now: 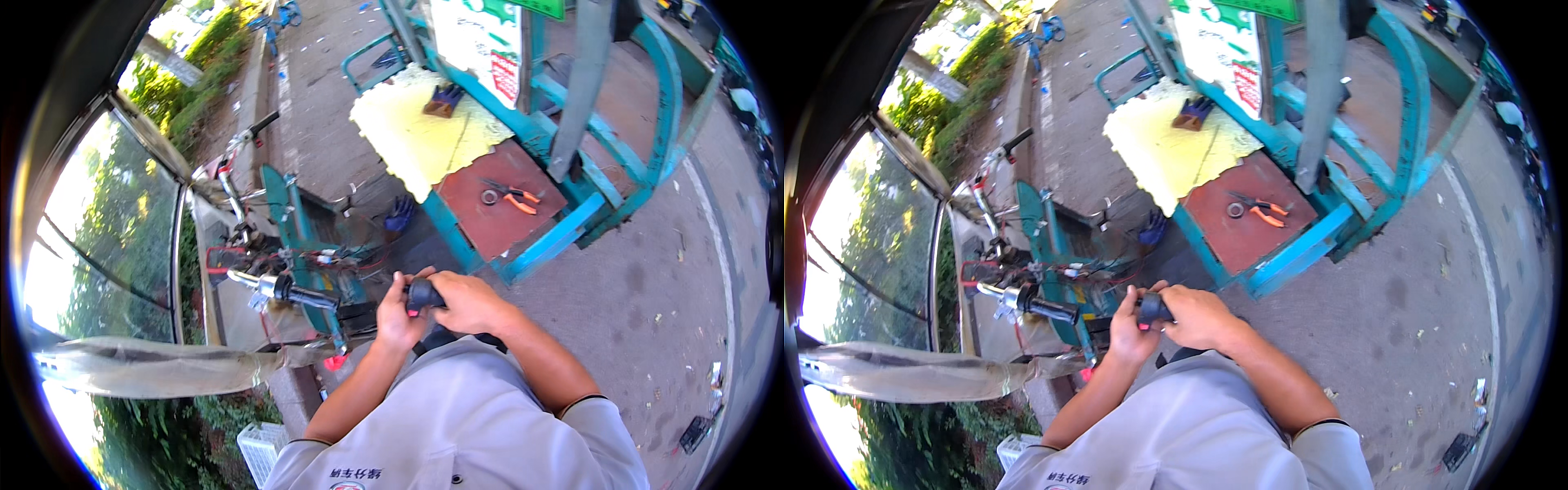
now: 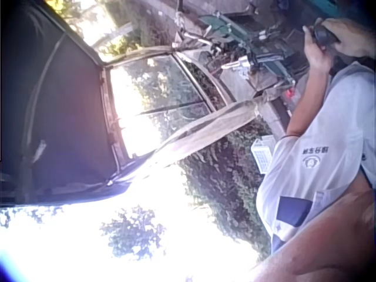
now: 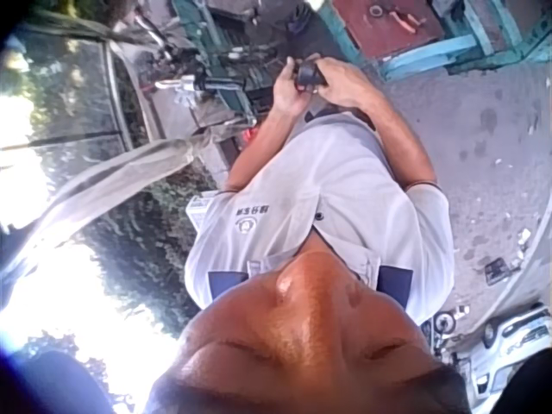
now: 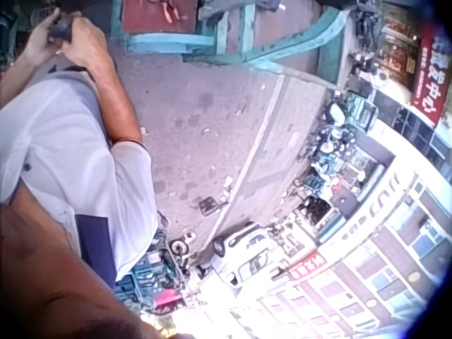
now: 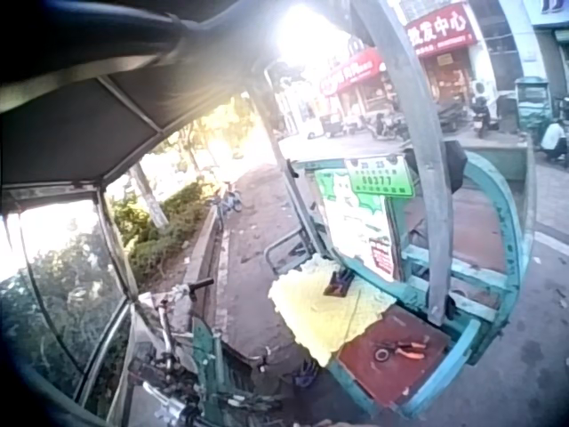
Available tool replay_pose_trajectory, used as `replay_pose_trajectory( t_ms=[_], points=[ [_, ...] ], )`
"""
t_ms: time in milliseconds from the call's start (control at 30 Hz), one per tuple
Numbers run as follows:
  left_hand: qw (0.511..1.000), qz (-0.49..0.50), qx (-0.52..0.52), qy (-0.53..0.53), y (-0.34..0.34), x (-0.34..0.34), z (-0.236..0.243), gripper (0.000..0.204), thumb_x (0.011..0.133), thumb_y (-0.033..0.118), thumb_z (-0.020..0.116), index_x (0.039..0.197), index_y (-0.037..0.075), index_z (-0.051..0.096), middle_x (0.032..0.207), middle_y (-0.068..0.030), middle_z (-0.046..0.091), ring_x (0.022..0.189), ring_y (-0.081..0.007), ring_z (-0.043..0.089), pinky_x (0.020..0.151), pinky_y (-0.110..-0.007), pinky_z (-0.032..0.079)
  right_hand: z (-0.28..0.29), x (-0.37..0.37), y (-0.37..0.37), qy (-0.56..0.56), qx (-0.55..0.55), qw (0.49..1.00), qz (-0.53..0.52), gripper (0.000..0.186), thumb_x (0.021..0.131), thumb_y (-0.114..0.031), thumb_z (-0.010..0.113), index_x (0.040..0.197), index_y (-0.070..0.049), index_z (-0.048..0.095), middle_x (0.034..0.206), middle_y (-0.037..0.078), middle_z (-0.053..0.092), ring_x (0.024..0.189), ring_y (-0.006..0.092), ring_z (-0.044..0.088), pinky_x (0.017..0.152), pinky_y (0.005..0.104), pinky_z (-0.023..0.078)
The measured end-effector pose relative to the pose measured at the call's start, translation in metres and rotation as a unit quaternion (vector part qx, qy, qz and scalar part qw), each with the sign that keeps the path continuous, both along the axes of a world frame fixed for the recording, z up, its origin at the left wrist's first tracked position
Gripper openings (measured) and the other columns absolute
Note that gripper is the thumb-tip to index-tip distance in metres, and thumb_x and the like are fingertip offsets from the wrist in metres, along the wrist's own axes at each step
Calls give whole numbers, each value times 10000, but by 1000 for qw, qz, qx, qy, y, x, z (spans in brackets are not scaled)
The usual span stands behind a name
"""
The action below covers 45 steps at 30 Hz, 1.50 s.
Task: The person uses pliers to strip the insulation from electrical wires and twists the exposed strands together. They wrap the connection with electrical tape and connect the wires to a multimeter to test the circuit on a teal three-wheeled vehicle.
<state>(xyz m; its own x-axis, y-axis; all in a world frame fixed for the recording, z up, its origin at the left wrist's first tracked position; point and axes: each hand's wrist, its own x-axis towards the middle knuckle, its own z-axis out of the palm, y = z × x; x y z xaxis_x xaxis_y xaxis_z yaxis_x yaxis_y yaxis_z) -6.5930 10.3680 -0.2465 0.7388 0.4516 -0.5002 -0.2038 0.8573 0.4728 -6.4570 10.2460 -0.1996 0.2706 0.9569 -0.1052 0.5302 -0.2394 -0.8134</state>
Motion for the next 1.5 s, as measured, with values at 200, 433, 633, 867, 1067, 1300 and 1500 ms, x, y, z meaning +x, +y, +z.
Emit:
replay_pose_trajectory(
  t_ms=[200,433,633,867,1067,1300,1500],
  points=[
    [999,30,33,18,-3,-3,-3,389,1096,407,443,988,84,629,1277,-186,668,1140,-299,652,1021,-464,511,-11,-8,2,-34,9,999,11,379,870,-180,738,1192,-24,612,1089,182,656,1050,387,657,877,489,531],
    [999,35,17,24,7,-3,-17,346,1097,399,453,1006,106,612,1259,-164,680,1103,-294,663,964,-458,534,-15,-16,3,-115,94,987,-54,387,790,-108,757,1138,-5,623,1022,170,638,970,383,653,806,492,525],
    [998,58,5,34,0,11,-3,360,1111,346,432,938,80,602,1239,-179,679,1102,-283,654,1031,-446,495,-13,-15,0,-145,120,979,-84,440,748,-48,745,1165,5,617,986,170,610,930,379,642,787,479,521],
    [996,80,6,40,-4,9,7,362,1120,357,392,952,93,575,1246,-177,672,1099,-283,649,1041,-454,475,-15,-19,2,-178,140,971,-77,485,735,-57,781,1180,38,612,977,161,593,864,359,634,754,466,508],
    [996,81,0,41,-3,9,5,344,1111,362,420,957,100,580,1246,-169,677,1096,-270,647,1025,-453,484,-15,-19,4,-171,136,973,-70,455,753,-50,750,1180,31,615,995,168,605,883,360,641,767,466,512],
    [997,18,38,67,-9,25,18,407,1080,421,467,1111,71,674,1241,-125,697,1121,-258,653,949,-450,524,-21,-5,3,-224,112,966,-66,388,784,-106,673,1151,5,613,997,177,646,941,358,655,782,471,531],
    [999,34,18,18,9,14,-14,385,1098,377,443,1197,36,591,1268,-133,670,1206,-269,631,1091,-456,476,-26,-6,2,-183,150,966,-100,380,842,-132,616,1187,27,604,962,141,603,876,332,643,749,465,514]
  ],
)
